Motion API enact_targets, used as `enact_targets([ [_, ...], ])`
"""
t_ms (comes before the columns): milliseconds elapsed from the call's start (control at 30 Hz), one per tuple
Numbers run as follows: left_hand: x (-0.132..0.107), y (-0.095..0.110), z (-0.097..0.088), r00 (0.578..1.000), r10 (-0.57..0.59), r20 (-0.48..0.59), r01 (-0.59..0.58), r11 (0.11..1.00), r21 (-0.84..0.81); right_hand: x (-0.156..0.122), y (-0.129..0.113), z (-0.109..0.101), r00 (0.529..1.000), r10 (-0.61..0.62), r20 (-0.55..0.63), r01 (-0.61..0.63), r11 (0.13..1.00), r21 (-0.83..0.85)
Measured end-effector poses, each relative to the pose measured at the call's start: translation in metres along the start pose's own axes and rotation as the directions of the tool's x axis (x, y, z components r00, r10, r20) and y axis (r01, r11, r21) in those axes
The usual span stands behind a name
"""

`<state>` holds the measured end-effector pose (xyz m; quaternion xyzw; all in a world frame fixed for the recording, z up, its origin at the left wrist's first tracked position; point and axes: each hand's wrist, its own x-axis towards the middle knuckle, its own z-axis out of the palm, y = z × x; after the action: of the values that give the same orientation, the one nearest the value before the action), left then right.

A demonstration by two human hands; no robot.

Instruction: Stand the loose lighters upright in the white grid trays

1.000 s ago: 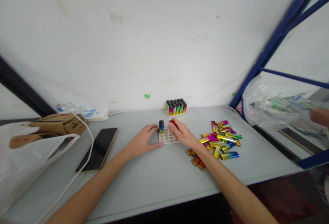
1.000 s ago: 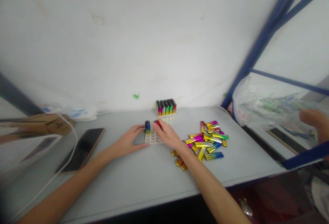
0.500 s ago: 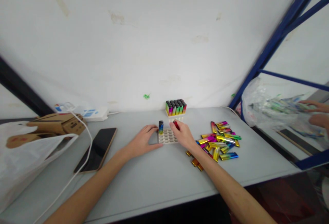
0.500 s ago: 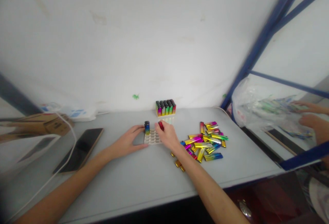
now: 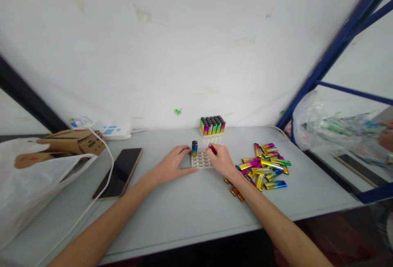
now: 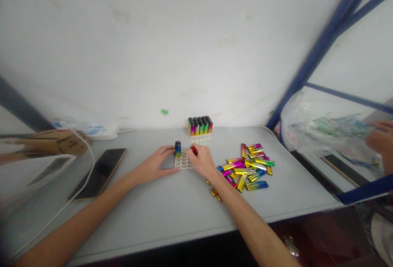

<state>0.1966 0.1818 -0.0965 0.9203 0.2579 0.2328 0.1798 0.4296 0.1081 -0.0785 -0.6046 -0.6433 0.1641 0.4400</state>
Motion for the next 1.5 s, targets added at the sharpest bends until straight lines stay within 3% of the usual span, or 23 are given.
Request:
enact_targets([
  [167, 0.000, 0.000, 0.000, 1.000, -0.008, 0.017, 0.008, 1.000, 0.016, -0.001, -0.004, -0.007, 0.999, -0.048, 0.014, 0.048, 0.999, 0.000],
  [367, -0.001, 0.004, -0.002, 1.000, -0.012, 0.024, 0.011, 1.000, 0.017, -0.002, -0.008, -0.017, 0.967, -0.246, 0.064, 0.250, 0.966, -0.070],
  [533, -0.001, 0.005, -0.002, 1.000, -0.010, 0.020, 0.010, 1.000, 0.008, -0.003, -0.006, -0.020, 0.971, -0.147, 0.190, 0.155, 0.988, -0.026],
  [633, -0.001, 0.004, -0.001, 1.000, -0.004, 0.018, 0.003, 1.000, 0.004, -0.003, -0.003, -0.018, 0.952, -0.184, 0.245, 0.192, 0.981, -0.008],
  [800, -0.001, 0.002, 0.000, 1.000, -0.006, 0.025, 0.005, 1.000, 0.015, -0.002, -0.002, -0.010, 0.897, -0.233, 0.376, 0.322, 0.926, -0.196],
  [900, -0.001, 0.002, 0.000, 0.999, 0.000, 0.036, 0.000, 1.000, 0.013, -0.002, -0.009, -0.005, 0.899, -0.233, 0.371, 0.377, 0.843, -0.384],
  [1033, -0.001, -0.001, 0.001, 1.000, 0.010, 0.017, -0.010, 1.000, 0.008, 0.001, -0.021, 0.000, 0.947, -0.141, 0.289, 0.294, 0.741, -0.603],
  [1100, -0.001, -0.003, 0.002, 1.000, 0.017, 0.007, -0.017, 1.000, 0.005, 0.004, -0.023, 0.001, 0.944, -0.123, 0.306, 0.288, 0.760, -0.583],
  [1267, 0.000, -0.007, 0.003, 1.000, 0.022, 0.006, -0.022, 1.000, 0.005, 0.008, -0.022, 0.000, 0.881, -0.245, 0.405, 0.426, 0.782, -0.454],
  [1400, 0.000, -0.007, 0.001, 1.000, 0.018, 0.006, -0.019, 1.000, 0.024, 0.008, -0.027, 0.003, 0.897, -0.192, 0.399, 0.404, 0.722, -0.562],
  [1500, 0.000, -0.008, 0.000, 1.000, 0.019, 0.003, -0.020, 0.999, 0.027, 0.009, -0.025, -0.007, 0.909, -0.136, 0.394, 0.355, 0.750, -0.559],
])
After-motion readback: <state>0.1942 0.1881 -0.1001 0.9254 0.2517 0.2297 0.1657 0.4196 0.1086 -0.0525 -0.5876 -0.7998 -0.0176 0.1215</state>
